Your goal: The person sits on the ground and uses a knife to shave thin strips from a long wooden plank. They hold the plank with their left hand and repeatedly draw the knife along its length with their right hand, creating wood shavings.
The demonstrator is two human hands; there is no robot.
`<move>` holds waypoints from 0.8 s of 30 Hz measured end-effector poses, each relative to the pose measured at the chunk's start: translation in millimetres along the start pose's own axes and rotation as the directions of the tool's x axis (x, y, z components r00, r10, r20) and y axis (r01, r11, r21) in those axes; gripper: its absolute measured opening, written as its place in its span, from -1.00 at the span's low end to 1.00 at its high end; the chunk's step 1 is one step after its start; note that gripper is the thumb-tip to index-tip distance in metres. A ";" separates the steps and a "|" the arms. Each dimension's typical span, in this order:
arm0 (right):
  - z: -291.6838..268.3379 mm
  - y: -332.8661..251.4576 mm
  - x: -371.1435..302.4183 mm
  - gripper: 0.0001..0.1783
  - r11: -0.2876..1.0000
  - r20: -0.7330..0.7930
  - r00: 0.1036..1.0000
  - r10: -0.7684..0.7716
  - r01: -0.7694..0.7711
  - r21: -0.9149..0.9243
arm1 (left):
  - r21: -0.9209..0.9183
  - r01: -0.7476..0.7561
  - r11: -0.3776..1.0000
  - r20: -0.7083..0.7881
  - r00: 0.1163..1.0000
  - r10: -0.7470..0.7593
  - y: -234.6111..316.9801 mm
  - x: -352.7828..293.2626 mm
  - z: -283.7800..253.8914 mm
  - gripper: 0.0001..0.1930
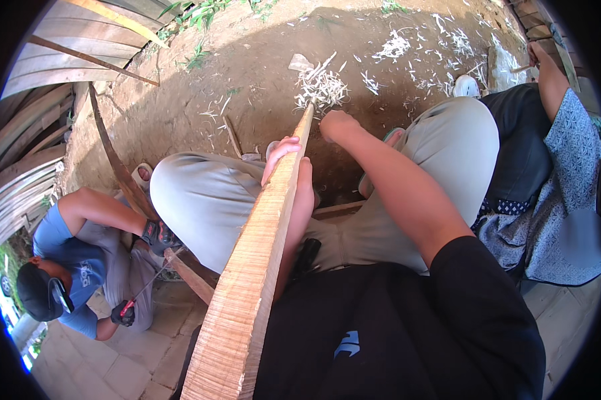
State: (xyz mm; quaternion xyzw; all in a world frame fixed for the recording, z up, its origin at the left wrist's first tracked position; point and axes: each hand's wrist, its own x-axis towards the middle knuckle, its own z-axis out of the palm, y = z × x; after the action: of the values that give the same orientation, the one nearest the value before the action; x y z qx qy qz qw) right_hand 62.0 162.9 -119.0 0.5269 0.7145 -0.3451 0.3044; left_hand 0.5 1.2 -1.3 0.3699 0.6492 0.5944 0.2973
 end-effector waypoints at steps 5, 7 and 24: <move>-86.1 0.6 -3.2 -0.64 0.910 0.041 0.987 -0.153 0.156 -0.385 | 0.066 -0.056 0.996 0.081 0.995 0.051 3.7 5.1 -2.9 -0.68; -119.7 -2.9 -1.2 -0.59 0.805 0.113 0.963 -0.246 0.268 -0.530 | 0.071 -0.080 0.994 0.071 0.995 0.075 1.7 7.1 -6.6 -0.67; -144.1 -8.2 -47.7 -0.53 0.897 0.252 0.966 -0.059 0.162 -0.411 | 0.111 -0.067 0.992 0.246 0.968 0.038 13.3 21.0 -14.9 -0.82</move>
State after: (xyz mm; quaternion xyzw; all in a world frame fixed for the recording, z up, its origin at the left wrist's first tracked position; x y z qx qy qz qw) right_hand 56.2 252.6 3.6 0.3611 0.7610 -0.2560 0.4743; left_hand -21.6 10.8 14.8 0.4741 0.6317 0.5129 0.3363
